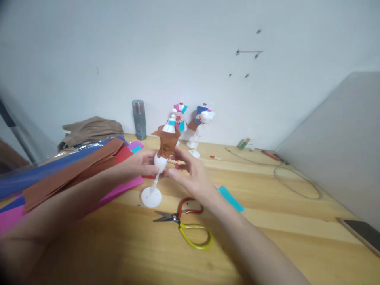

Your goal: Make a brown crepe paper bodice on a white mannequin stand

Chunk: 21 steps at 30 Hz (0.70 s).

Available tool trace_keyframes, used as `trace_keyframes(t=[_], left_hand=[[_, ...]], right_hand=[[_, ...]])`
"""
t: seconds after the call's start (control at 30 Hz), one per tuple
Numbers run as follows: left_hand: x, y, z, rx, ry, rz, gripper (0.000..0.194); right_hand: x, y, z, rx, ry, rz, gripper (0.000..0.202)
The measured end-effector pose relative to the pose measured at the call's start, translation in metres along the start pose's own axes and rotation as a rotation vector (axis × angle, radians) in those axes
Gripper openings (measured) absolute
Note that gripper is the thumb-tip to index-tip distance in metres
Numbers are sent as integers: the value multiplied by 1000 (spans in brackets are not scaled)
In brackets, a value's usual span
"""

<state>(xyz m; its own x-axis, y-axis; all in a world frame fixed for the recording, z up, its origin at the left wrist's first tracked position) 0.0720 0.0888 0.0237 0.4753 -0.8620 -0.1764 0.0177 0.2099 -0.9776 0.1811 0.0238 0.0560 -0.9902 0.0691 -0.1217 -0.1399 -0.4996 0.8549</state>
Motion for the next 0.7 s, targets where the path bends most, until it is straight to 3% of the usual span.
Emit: trace_keyframes(t=[0.1,0.23,0.33,0.43,0.57,0.7], left_hand=[[10,-4,4,56,27,72,39],[16,-5,8,153,118,157,36],[13,3,12,169,168,177,36],[3,16,19,124,119,190,37],[-14,26,20,90,-31,133,44],[-17,29,16,88,-62,53,59]], right_hand=[[12,4,2,-14,-48,39,40],[4,-9,3,66,-201,90,35],[4,-21,6,118,-247,106,31],[9,-29,13,103,-277,68,30],[8,-35,18,36,-359,-74,31],[12,-37,20,-27,-252,-75,31]])
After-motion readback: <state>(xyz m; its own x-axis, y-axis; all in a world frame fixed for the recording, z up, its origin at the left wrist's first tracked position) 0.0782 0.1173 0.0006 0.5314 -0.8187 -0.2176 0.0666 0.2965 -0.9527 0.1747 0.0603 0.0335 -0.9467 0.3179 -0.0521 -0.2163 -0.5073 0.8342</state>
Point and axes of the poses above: each hand's wrist, its own z-axis towards the middle knuckle, its own x-axis out of the palm, y = z × x, the point moved 9 cm from there along z, towards the middle knuckle, and after that the axes turned 12 degrees about z, right-handed, at the moved point
